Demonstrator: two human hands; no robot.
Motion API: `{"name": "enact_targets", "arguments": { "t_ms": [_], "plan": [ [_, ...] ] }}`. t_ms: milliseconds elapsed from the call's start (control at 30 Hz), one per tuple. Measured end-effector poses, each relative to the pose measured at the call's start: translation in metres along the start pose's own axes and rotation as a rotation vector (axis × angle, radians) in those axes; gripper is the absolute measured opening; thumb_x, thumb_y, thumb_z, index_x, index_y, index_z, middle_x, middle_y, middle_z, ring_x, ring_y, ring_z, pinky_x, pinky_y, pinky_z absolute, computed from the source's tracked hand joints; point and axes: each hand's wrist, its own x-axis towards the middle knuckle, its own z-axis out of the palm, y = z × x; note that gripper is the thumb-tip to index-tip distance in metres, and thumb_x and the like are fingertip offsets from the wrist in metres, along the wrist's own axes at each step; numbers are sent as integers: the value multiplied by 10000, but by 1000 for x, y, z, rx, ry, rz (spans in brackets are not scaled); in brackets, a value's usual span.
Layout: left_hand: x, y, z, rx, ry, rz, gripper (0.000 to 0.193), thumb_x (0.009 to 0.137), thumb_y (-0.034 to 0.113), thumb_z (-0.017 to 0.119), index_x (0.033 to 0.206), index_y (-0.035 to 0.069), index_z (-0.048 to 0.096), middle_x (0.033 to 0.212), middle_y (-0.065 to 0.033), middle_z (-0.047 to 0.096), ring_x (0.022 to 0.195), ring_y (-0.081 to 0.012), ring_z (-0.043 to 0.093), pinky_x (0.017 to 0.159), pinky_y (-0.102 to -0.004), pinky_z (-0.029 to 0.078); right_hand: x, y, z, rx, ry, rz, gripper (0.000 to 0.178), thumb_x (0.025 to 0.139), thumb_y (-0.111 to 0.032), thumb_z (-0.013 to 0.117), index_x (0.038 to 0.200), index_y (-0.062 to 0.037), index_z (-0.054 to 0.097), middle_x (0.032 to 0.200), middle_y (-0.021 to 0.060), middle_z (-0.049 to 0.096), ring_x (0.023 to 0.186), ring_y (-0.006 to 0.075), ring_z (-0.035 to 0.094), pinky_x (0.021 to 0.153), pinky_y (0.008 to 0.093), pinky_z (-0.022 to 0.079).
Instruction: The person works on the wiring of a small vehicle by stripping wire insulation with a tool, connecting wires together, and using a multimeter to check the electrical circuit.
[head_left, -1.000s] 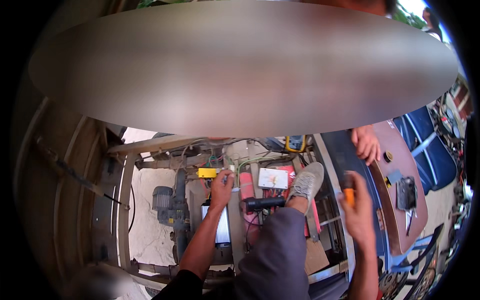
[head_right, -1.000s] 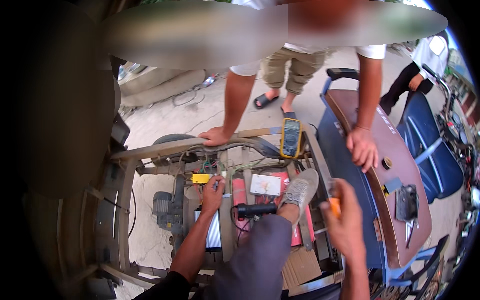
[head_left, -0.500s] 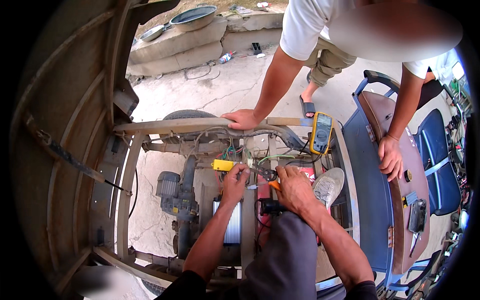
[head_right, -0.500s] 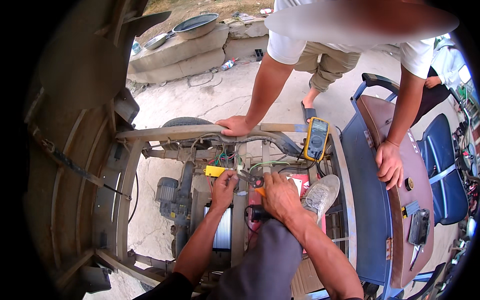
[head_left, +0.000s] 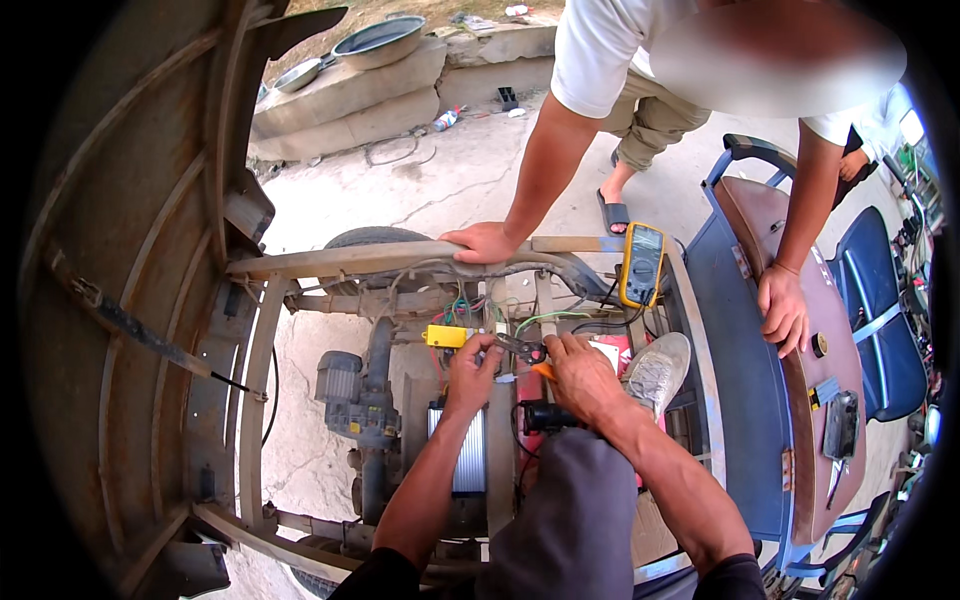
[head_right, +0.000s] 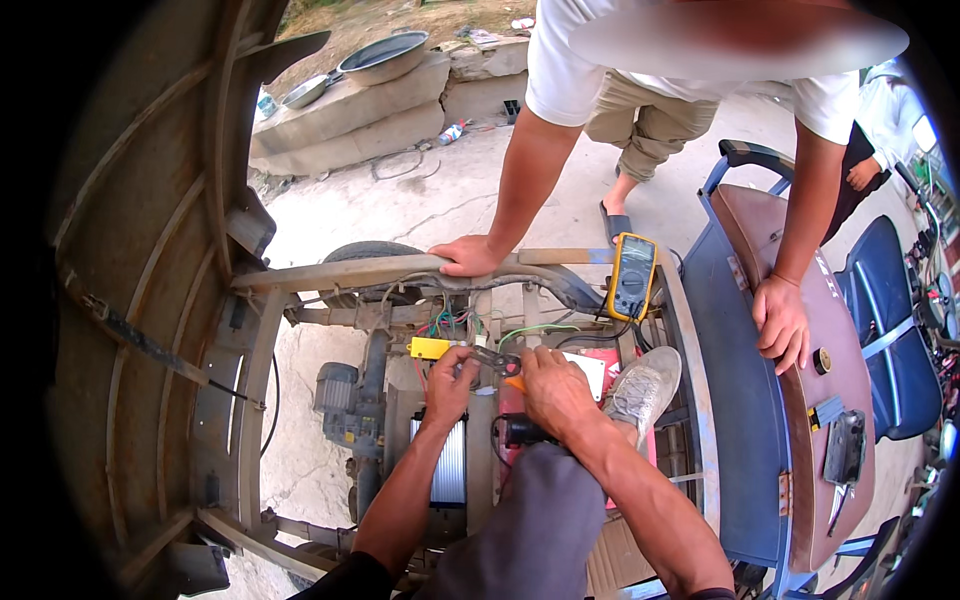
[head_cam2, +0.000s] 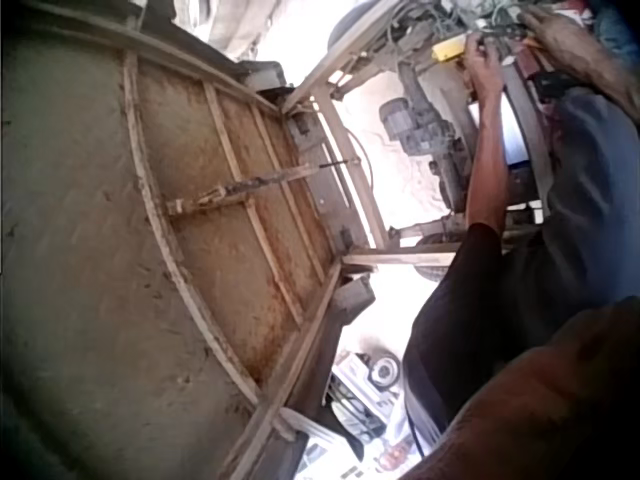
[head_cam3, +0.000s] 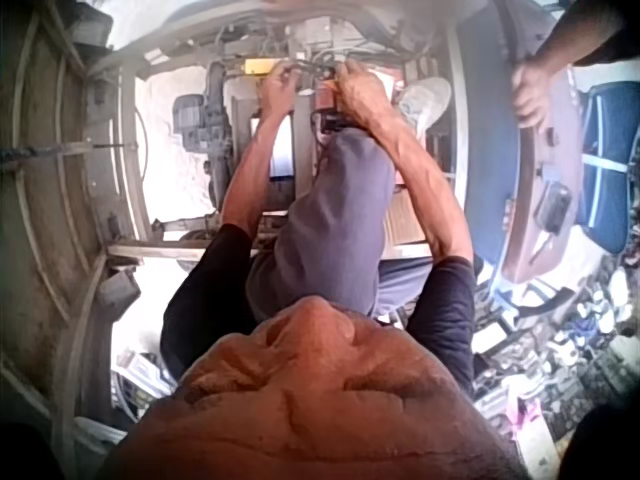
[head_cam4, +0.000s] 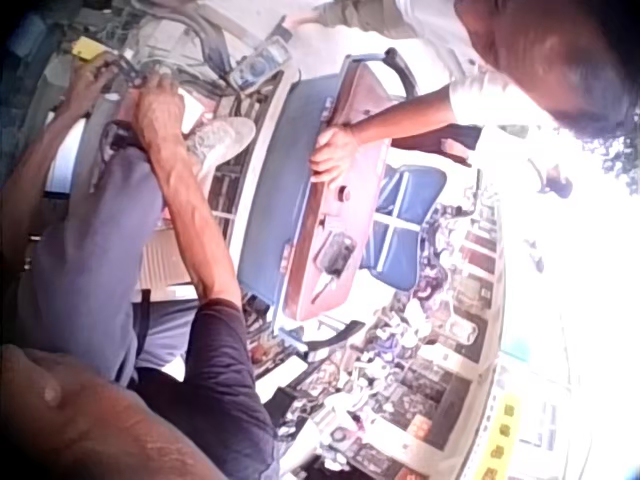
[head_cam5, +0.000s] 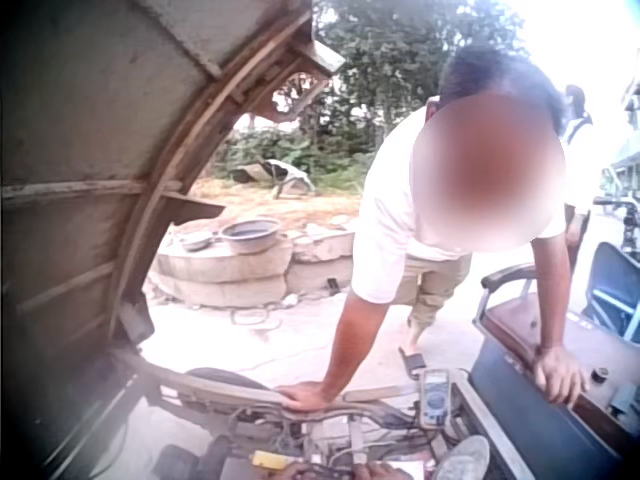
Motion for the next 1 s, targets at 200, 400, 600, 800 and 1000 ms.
{"name": "enact_targets", "arguments": {
  "t_ms": [200, 400, 600, 800, 1000],
  "plan": [
    [-1, 3, 1, -12, 1, -46, 114, 939, 115, 635, 1001, 20, 648, 756, 59, 565, 654, -20, 438, 578, -214, 367, -1, -3, -4, -3, 21, 5, 261, 838, -100, 591, 1069, 14, 546, 992, 187, 613, 971, 353, 626, 834, 421, 529],
    [-1, 5, 3, 3, -1, 5, 109, 934, 130, 643, 953, 23, 629, 747, 59, 544, 655, -24, 428, 578, -221, 365, 2, 0, 0, -7, -83, 73, 243, 863, -112, 568, 1060, 24, 526, 989, 215, 626, 890, 376, 672, 774, 446, 552],
    [-6, 14, 4, 32, -43, -36, 152, 943, 162, 631, 946, 12, 607, 720, -13, 571, 672, -90, 489, 626, -277, 428, 1, -1, -3, -24, -172, 128, 208, 861, -52, 528, 1053, 12, 480, 1001, 237, 629, 865, 415, 667, 753, 475, 545],
    [-5, -1, -12, 273, -22, 87, 146, 959, 172, 588, 951, 27, 598, 788, -60, 599, 747, -159, 564, 683, -333, 458, 7, -6, -15, 419, 326, 588, 355, 934, -86, 503, 1266, -7, 405, 1025, 225, 615, 888, 390, 651, 774, 443, 518],
    [-2, -26, 7, 230, 4, 129, 203, 966, 195, 574, 1084, 33, 604, 940, -93, 653, 910, -209, 622, 834, -357, 484, -86, -11, -68, 615, 697, 584, 563, 869, -117, 693, 1351, 24, 439, 1184, 206, 537, 1108, 305, 558, 967, 384, 442]
  ]
}}
